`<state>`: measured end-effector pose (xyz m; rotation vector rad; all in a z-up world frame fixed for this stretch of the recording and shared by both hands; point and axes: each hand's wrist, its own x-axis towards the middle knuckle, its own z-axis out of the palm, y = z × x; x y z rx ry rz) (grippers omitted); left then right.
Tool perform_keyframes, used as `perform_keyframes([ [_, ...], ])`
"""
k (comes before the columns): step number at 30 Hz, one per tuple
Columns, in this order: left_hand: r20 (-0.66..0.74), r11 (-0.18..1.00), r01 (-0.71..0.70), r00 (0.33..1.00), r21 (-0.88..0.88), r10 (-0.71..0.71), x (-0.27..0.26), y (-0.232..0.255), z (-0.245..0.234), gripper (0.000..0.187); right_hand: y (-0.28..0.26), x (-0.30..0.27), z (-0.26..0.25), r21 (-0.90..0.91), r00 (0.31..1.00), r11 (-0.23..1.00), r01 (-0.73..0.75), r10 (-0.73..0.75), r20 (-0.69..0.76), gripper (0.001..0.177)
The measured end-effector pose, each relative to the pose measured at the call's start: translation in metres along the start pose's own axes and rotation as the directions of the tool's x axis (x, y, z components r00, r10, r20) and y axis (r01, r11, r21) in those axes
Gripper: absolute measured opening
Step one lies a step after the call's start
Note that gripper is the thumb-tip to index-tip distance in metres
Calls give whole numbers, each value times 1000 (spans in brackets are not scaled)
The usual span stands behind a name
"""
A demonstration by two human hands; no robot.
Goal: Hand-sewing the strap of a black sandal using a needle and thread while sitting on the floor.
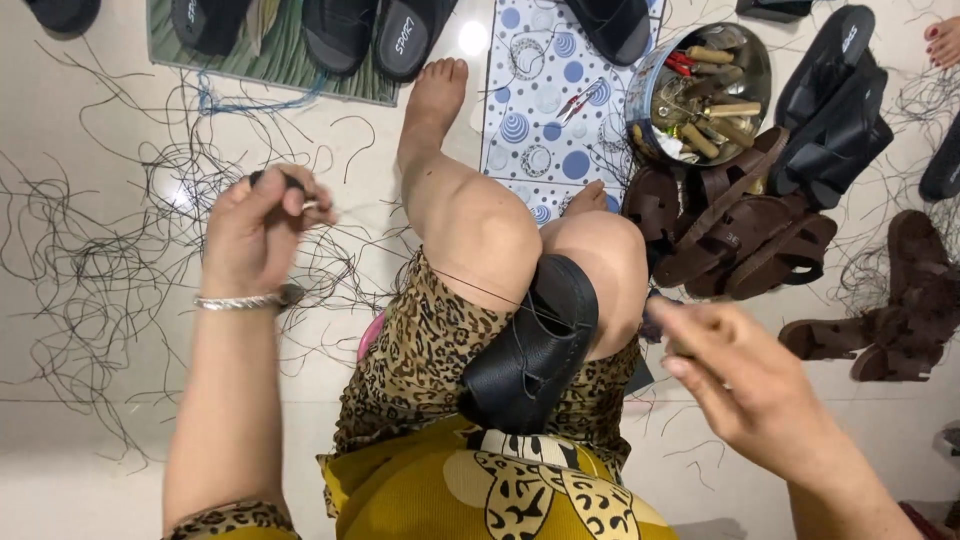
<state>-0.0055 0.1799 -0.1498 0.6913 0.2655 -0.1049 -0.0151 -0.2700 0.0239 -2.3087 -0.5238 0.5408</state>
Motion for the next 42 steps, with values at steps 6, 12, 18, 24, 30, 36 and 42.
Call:
perform_keyframes([
  [6,-24,-717,145,984,682,176,3,-38,-19,31,-20,19,4,-299,991,948,106,-78,107,46],
  [12,501,325,-488,864,810,48,20,-55,121,15,-32,33,-2,-347,982,929,126,-67,177,46],
  [18,780,428,-659,579,619,-237,34,-65,168,16,-41,36,-6,-496,972,849,181,-78,221,44],
  [24,785,304,-724,565,619,-254,34,-76,171,17,-51,37,-9,-713,917,652,257,69,394,58],
  [30,771,260,-726,600,637,-214,32,-80,175,14,-50,38,-4,-765,915,585,271,90,393,57],
  [36,757,220,-725,626,653,-185,30,-84,177,15,-40,33,4,-748,953,602,279,-76,294,49],
  [42,740,196,-714,648,672,-180,29,-86,175,16,-9,34,9,-475,966,842,255,-199,165,42],
])
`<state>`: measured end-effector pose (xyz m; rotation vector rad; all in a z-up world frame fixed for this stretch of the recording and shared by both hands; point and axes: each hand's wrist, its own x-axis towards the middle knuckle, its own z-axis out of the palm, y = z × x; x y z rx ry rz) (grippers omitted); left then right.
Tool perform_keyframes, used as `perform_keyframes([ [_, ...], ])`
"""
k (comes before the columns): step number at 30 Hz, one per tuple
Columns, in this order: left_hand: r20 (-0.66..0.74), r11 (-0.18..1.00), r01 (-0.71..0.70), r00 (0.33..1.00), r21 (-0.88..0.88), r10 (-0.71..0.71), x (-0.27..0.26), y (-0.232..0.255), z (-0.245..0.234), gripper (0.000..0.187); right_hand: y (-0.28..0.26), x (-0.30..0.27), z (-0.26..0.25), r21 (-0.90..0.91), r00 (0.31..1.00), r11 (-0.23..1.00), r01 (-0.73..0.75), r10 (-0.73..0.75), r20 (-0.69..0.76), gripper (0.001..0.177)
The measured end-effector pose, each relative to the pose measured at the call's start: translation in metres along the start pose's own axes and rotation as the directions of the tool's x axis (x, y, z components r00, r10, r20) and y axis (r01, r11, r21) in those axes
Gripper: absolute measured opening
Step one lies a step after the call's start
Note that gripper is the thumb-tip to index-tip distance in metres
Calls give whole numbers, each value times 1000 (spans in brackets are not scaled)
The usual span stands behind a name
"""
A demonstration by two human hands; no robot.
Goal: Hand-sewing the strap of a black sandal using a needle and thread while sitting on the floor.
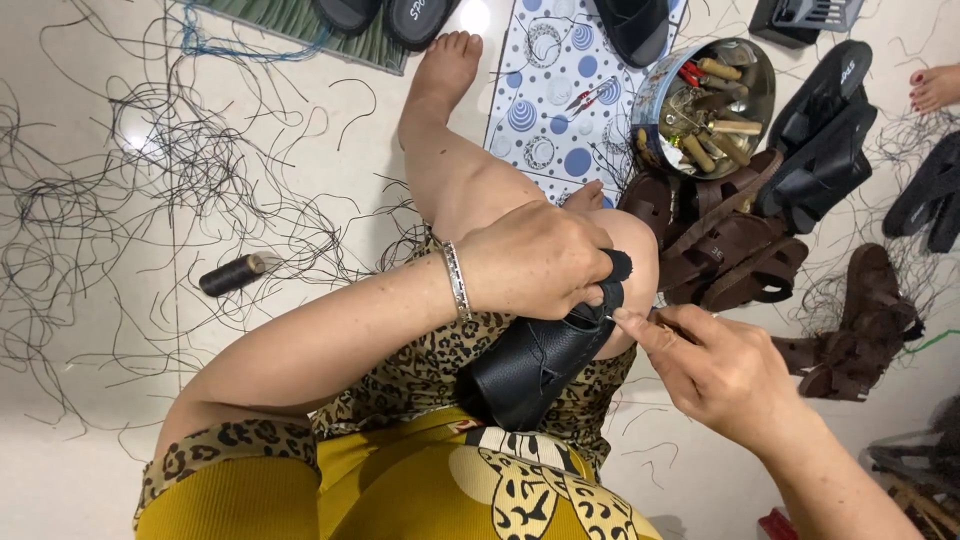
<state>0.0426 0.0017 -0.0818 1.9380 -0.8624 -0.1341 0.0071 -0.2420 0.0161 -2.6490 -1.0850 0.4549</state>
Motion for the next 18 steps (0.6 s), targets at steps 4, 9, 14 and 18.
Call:
perform_keyframes([
  [4,3,1000,-3,1000,-11,3,0,-1,-1,16,-6,8,1,86,998,996,-11,16,-59,29],
  [9,5,1000,-6,1000,-19,6,0,0,0,18,-16,13,5,-88,999,995,-49,48,-15,18],
  [14,-322,967,-229,929,-114,182,-20,24,-24,37,-23,13,-9,14,992,993,-116,115,51,18],
  [18,-148,971,-227,961,69,235,-41,37,-33,15,-34,17,-15,1,992,992,-124,124,17,20],
])
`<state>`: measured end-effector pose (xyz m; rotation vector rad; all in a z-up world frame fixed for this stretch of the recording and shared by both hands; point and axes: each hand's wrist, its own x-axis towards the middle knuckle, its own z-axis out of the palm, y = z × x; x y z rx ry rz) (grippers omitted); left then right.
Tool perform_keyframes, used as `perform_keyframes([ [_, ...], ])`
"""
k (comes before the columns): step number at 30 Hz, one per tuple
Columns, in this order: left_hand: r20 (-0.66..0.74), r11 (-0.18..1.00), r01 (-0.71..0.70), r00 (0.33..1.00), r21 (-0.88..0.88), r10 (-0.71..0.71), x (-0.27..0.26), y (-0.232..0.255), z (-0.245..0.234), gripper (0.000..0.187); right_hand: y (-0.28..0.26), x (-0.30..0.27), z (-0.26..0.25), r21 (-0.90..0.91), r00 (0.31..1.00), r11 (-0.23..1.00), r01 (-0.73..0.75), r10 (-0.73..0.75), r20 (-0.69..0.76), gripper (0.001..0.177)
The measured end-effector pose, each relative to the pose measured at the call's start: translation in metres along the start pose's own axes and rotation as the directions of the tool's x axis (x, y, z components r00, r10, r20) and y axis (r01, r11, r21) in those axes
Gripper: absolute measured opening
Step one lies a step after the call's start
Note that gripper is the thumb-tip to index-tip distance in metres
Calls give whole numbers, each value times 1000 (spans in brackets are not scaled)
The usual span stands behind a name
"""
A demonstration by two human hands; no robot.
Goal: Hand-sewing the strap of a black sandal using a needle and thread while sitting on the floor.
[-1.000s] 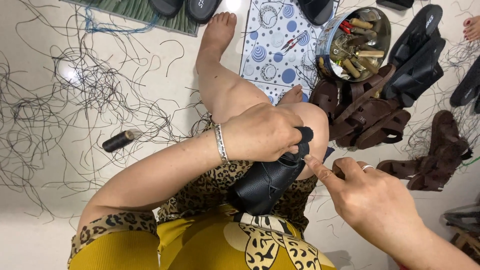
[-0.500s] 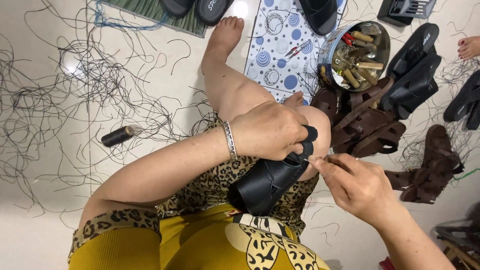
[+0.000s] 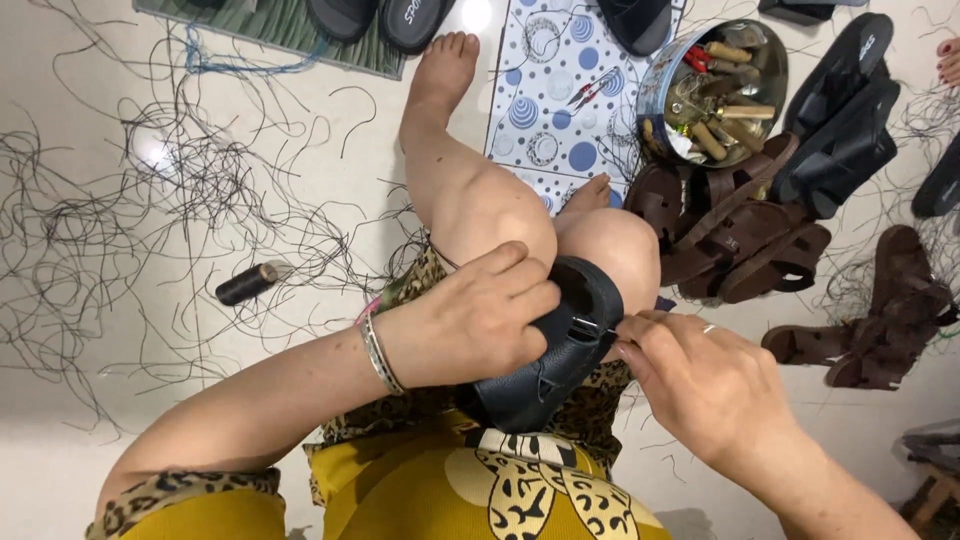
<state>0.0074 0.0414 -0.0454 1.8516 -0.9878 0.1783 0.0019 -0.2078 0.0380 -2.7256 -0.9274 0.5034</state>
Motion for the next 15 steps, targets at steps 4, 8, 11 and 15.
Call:
perform_keyframes([
  [4,35,962,150,989,-227,-146,6,16,-6,16,2,-1,9,-96,998,995,17,-22,-53,22],
  [8,407,139,460,865,-877,-294,-4,17,6,6,9,-9,16,-107,997,994,28,-36,-68,29],
  [11,399,73,504,755,-860,-520,-5,8,3,12,5,-8,17,-99,996,995,2,-11,-91,21],
  [15,143,633,640,743,-435,-654,3,14,13,12,0,-7,17,-38,991,999,1,-6,-137,27],
])
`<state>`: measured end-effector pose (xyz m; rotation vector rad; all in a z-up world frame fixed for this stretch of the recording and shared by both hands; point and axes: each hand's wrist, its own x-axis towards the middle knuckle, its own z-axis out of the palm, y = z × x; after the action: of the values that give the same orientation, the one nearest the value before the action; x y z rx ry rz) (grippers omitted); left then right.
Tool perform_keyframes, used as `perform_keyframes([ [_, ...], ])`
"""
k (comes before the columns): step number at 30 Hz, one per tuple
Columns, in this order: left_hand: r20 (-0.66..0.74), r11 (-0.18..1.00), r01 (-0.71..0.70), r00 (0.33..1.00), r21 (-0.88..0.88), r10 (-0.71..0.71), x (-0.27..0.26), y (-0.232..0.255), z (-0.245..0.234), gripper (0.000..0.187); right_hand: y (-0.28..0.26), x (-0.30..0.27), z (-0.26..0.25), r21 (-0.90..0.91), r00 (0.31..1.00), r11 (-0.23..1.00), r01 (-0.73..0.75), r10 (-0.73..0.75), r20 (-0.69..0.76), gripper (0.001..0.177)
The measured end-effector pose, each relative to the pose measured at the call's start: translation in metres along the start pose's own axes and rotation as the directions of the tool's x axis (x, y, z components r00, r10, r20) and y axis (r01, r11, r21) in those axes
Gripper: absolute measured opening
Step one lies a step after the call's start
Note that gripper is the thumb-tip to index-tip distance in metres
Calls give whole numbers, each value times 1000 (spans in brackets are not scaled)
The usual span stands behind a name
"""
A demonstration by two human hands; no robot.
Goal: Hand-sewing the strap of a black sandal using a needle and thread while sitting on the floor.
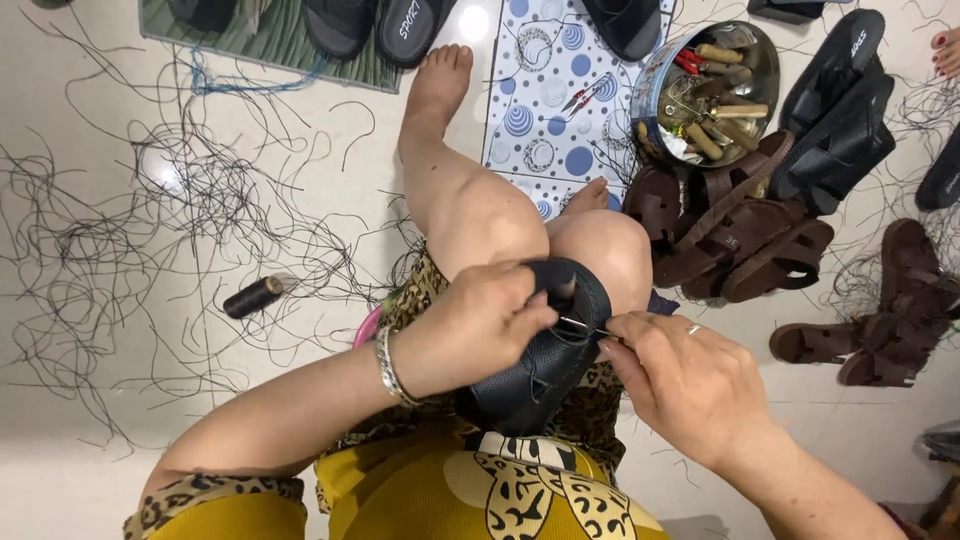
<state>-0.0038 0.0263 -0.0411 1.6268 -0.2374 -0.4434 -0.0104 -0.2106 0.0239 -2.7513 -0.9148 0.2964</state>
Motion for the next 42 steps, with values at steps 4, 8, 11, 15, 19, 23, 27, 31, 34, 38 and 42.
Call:
perform_keyframes([
  [4,89,993,43,995,114,-54,0,0,13,19,1,0,-12,-97,997,992,82,-81,14,33],
  [8,89,986,0,996,164,-15,4,-3,10,19,31,-28,-60,-420,834,906,-50,268,481,82],
  [11,50,975,45,997,218,-57,6,1,-8,19,80,-58,-54,-57,867,967,-247,247,433,57],
  [15,221,942,2,972,335,-81,-4,5,-1,45,74,-64,2,542,856,667,-512,345,384,62],
  [19,-104,994,-42,993,103,52,0,0,7,15,47,-55,55,982,963,-80,-169,201,182,14],
  [23,-402,985,-82,905,150,137,1,-8,2,24,37,-41,42,949,973,-232,-212,39,227,26],
  [27,-260,969,-53,965,-242,-12,-16,17,-4,18,19,-29,35,963,964,81,-258,92,250,34],
  [31,52,738,70,998,-672,-47,-29,39,4,27,-9,-14,57,573,962,819,-2,158,-222,23],
  [34,22,832,83,996,-548,-85,-28,16,-8,20,85,-49,83,663,862,748,-8,341,-374,41],
  [38,266,832,449,801,326,-536,-29,-19,-53,41,247,-140,66,495,524,766,-411,643,-559,13],
  [42,383,872,401,787,279,-484,-33,-35,-48,55,206,-115,46,770,223,341,-540,940,-259,12],
])
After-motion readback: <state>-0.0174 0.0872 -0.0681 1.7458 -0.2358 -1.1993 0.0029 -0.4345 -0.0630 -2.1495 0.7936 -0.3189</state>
